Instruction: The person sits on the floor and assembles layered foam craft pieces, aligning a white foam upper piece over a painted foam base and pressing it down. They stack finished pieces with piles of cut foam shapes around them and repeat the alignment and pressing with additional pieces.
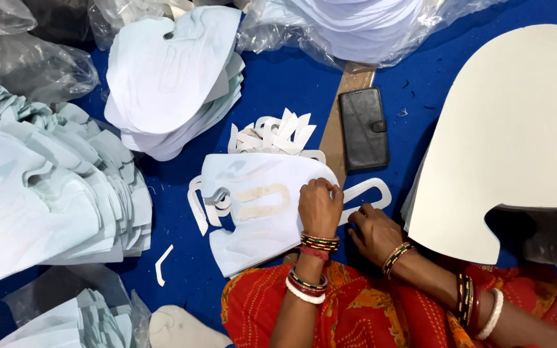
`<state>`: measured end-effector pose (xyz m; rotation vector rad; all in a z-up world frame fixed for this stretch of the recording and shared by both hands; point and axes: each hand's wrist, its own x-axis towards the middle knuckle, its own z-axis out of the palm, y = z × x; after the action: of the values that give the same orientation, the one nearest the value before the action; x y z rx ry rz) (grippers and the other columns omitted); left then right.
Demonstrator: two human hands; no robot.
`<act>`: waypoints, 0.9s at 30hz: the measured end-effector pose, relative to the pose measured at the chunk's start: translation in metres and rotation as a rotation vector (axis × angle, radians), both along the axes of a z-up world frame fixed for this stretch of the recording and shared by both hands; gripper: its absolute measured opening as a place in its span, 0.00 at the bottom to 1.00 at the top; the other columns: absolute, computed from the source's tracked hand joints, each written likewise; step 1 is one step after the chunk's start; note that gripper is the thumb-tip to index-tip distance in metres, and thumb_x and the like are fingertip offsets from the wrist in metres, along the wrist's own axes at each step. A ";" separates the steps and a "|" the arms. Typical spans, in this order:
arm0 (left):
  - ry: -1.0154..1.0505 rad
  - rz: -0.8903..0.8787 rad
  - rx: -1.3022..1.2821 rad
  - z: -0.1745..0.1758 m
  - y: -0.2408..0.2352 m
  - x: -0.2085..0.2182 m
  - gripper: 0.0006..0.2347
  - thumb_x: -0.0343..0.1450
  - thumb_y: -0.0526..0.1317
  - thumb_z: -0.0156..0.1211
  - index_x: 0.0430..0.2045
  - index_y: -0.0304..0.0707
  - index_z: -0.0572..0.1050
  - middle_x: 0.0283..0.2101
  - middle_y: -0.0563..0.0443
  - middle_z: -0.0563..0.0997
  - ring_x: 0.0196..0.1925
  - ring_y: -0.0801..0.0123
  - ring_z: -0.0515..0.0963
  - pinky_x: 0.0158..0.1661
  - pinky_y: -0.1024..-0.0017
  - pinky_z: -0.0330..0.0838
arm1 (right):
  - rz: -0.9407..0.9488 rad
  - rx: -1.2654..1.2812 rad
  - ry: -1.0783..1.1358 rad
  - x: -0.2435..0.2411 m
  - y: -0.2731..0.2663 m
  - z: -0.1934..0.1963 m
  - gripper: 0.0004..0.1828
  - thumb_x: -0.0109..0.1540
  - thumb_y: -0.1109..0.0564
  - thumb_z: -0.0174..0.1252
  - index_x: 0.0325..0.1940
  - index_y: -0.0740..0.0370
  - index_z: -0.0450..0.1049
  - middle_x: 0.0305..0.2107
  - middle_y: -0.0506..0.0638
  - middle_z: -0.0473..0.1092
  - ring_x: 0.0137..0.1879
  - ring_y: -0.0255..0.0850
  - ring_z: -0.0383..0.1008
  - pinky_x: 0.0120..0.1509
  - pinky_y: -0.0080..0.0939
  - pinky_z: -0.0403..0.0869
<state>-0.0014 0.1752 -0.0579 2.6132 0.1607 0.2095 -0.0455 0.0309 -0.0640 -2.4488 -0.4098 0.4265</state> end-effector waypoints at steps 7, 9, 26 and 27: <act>0.084 0.078 -0.243 0.008 0.025 -0.005 0.06 0.68 0.36 0.63 0.25 0.29 0.80 0.25 0.41 0.82 0.28 0.52 0.82 0.32 0.61 0.75 | -0.037 0.072 -0.071 0.006 0.007 0.012 0.16 0.59 0.55 0.61 0.51 0.61 0.74 0.48 0.56 0.70 0.53 0.53 0.73 0.56 0.51 0.73; 0.103 0.130 -0.343 0.015 0.037 -0.011 0.06 0.68 0.36 0.63 0.26 0.29 0.81 0.24 0.42 0.82 0.27 0.54 0.83 0.31 0.62 0.76 | -0.035 0.115 -0.116 0.008 0.012 0.011 0.20 0.60 0.56 0.60 0.55 0.63 0.72 0.52 0.56 0.70 0.57 0.53 0.71 0.60 0.49 0.72; -0.507 0.445 -1.407 0.147 0.287 -0.077 0.06 0.77 0.38 0.58 0.41 0.34 0.77 0.44 0.50 0.82 0.47 0.68 0.82 0.49 0.69 0.78 | 0.406 -0.432 -0.236 0.006 0.017 -0.022 0.47 0.64 0.38 0.51 0.81 0.46 0.38 0.79 0.44 0.34 0.80 0.55 0.33 0.77 0.61 0.48; -0.517 0.442 -1.404 0.178 0.295 -0.082 0.06 0.77 0.38 0.58 0.41 0.34 0.77 0.44 0.50 0.82 0.47 0.68 0.82 0.49 0.69 0.78 | 0.408 -0.429 -0.246 0.006 0.018 -0.022 0.47 0.64 0.38 0.51 0.81 0.46 0.38 0.79 0.44 0.34 0.80 0.55 0.33 0.77 0.61 0.48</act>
<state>-0.0830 0.4700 0.1203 1.0615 0.4809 0.6298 -0.0391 0.0484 -0.0857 -2.8452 -1.0258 0.4137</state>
